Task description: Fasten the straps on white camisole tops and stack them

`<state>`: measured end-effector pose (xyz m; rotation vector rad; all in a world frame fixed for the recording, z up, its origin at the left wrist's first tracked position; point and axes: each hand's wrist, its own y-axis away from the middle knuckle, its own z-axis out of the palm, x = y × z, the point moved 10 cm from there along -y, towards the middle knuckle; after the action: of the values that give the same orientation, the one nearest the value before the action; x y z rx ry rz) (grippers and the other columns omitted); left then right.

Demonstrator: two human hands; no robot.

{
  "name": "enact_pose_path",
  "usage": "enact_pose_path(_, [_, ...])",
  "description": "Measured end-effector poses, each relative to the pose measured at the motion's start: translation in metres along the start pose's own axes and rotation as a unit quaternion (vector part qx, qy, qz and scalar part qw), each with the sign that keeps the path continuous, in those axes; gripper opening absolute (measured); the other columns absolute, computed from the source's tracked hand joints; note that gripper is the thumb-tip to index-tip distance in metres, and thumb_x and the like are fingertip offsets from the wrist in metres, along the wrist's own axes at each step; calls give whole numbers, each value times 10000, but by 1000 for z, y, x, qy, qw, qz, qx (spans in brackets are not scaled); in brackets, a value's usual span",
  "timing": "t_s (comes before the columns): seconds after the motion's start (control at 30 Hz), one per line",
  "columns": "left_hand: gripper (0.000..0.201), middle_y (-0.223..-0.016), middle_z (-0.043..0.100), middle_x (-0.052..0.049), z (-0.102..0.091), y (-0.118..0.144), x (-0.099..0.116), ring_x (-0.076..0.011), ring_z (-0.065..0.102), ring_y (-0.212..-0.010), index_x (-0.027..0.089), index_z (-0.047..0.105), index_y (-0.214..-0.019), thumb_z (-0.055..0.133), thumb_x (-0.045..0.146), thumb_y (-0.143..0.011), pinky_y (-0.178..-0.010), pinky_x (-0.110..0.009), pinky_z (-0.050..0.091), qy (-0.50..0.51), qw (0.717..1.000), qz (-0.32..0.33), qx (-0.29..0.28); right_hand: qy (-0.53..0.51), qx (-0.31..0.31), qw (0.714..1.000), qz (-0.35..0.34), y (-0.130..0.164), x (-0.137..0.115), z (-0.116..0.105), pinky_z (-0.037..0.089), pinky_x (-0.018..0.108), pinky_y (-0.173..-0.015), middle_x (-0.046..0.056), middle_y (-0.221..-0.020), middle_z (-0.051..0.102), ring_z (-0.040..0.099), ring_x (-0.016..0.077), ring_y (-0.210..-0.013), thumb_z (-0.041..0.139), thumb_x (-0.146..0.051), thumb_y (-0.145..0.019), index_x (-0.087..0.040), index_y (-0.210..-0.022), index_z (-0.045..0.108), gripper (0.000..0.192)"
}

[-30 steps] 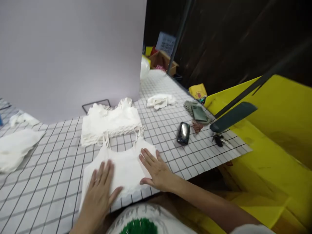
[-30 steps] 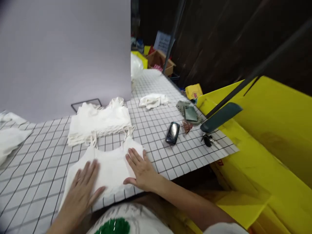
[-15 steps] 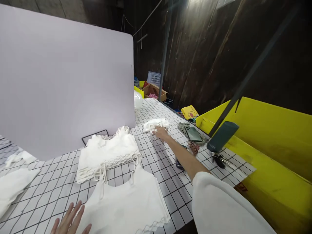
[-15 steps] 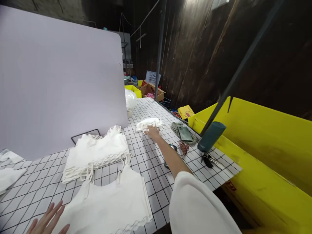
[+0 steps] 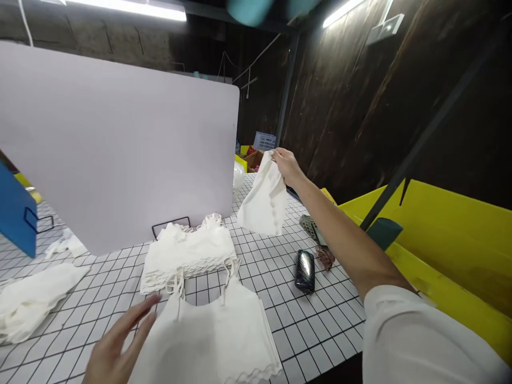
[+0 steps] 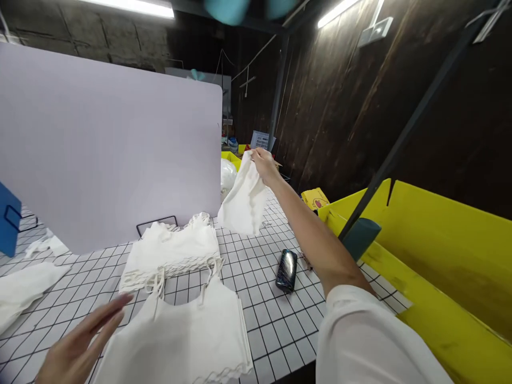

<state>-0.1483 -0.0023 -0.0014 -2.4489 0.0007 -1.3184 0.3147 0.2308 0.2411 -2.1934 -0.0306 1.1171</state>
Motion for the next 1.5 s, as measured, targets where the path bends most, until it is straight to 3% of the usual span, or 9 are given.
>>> enact_pose_path(0.23, [845, -1519, 501, -109, 34, -79, 170, -319, 502, -1373, 308, 448, -1493, 827, 415, -746, -1067, -476, 494, 255, 956, 135, -53, -222, -367, 903, 7, 131, -132, 83, 435, 217, -539, -11, -668, 614, 550, 104, -577, 760, -388, -773, -161, -742, 646, 256])
enact_pose_path(0.3, [770, -1272, 689, -121, 44, -90, 192, -313, 613, -1228, 233, 589, -1371, 878, 410, -679, -984, -438, 533, 283, 942, 146, -102, -218, -419, 881, -13, 164, -155, 90, 452, 223, -544, -8, -670, 627, 570, 109, -588, 788, -430, -753, -157, -746, 657, 302])
enact_pose_path(0.4, [445, -845, 751, -79, 44, -94, 190, -225, 699, -807, 132, 756, -978, 804, 513, -752, -710, -327, 564, 341, 922, 82, -165, -167, -483, 859, -34, 190, -162, 92, 466, 232, -565, 0, -731, 673, 616, 130, -642, 849, -423, -681, -158, -807, 715, 323])
enact_pose_path(0.53, [361, -798, 742, -56, 9, -85, 167, -168, 664, -682, 158, 764, -916, 797, 490, -777, -611, -269, 538, 417, 897, 9, -149, -103, -542, 834, -4, 204, -128, 96, 452, 228, -544, 10, -719, 684, 620, 140, -646, 874, -369, -639, -153, -772, 758, 279])
enact_pose_path(0.8, [309, -571, 632, -2, -11, -67, 117, -82, 528, -481, 138, 700, -663, 897, 376, -669, -477, -189, 462, 498, 852, -103, -126, -365, -485, 782, 141, 228, -109, 121, 521, 241, -658, 46, -865, 709, 635, 141, -739, 803, -520, -736, -175, -916, 728, 396])
enact_pose_path(1.1, [305, -762, 711, -26, -16, -65, 98, -110, 620, -672, 154, 769, -863, 888, 365, -677, -613, -186, 517, 517, 848, -99, -59, -84, -308, 943, -95, 205, -106, 116, 432, 310, -715, 10, -787, 639, 555, 158, -744, 776, -364, -718, -187, -756, 678, 205])
enact_pose_path(1.17, [313, -763, 697, -20, -4, -65, 104, -107, 600, -659, 159, 772, -884, 865, 395, -702, -600, -191, 503, 504, 856, -91, -76, -174, -327, 926, -76, 219, -113, 127, 462, 333, -789, 37, -885, 674, 604, 176, -832, 756, -413, -761, -190, -851, 700, 246])
enact_pose_path(1.3, [361, -744, 664, -11, 15, -65, 117, -115, 561, -636, 176, 774, -916, 802, 498, -755, -566, -204, 461, 426, 897, -52, -103, -363, -449, 814, 61, 262, -120, 172, 492, 333, -793, 41, -951, 697, 639, 185, -897, 812, -498, -721, -212, -1029, 700, 435])
enact_pose_path(1.5, [354, -764, 655, -11, -9, -69, 109, -124, 533, -676, 181, 777, -914, 759, 512, -791, -576, -215, 419, 345, 938, 2, -21, -433, -493, 741, 143, 275, -114, 195, 489, 283, -752, 2, -838, 663, 617, 127, -790, 888, -426, -659, -174, -831, 701, 358])
